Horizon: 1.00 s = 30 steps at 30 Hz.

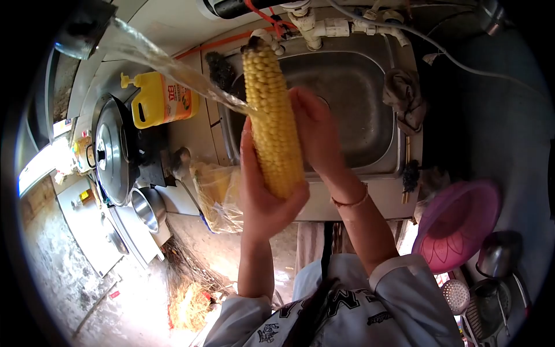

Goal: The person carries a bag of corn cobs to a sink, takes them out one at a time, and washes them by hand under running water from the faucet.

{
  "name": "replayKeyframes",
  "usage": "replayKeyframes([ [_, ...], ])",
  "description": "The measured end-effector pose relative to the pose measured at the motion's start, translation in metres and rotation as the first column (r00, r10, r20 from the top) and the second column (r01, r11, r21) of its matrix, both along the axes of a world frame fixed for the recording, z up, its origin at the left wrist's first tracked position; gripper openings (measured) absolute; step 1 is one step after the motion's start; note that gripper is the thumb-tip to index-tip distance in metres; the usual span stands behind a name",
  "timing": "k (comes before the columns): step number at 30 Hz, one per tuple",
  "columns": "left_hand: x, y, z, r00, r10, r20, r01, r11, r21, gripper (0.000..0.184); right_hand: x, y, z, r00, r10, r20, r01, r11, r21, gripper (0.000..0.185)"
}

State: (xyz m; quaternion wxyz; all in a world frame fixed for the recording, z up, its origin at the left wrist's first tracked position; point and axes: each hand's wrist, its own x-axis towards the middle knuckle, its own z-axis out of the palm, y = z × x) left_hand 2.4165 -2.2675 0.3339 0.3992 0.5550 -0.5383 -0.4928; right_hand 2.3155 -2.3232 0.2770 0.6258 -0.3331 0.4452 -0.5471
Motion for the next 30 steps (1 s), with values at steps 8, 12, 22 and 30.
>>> replayKeyframes([
  [8, -0.009, -0.002, -0.012, 0.766, 0.163, 0.622, -0.003, 0.968, -0.25, 0.08, 0.012, 0.013, 0.014, 0.974, -0.032, 0.223, 0.024, 0.999, 0.036, 0.025],
  [12, 0.001, -0.004, -0.012, 0.833, 0.189, 0.52, -0.042, 0.959, -0.281, 0.079, 0.014, 0.007, 0.005, 0.954, 0.052, 0.294, -0.041, 0.998, -0.046, 0.048],
  [22, 0.002, 0.001, -0.005, 0.953, 0.277, -0.125, -0.295, 0.941, -0.167, 0.079, 0.025, -0.02, -0.006, 0.36, 0.082, 0.929, -0.259, 0.966, 0.015, 0.038],
  [30, 0.014, 0.001, -0.008, 0.899, 0.411, -0.151, -0.437, 0.825, -0.358, 0.076, 0.026, -0.033, -0.001, 0.984, 0.017, -0.179, -0.033, 0.996, -0.089, 0.011],
])
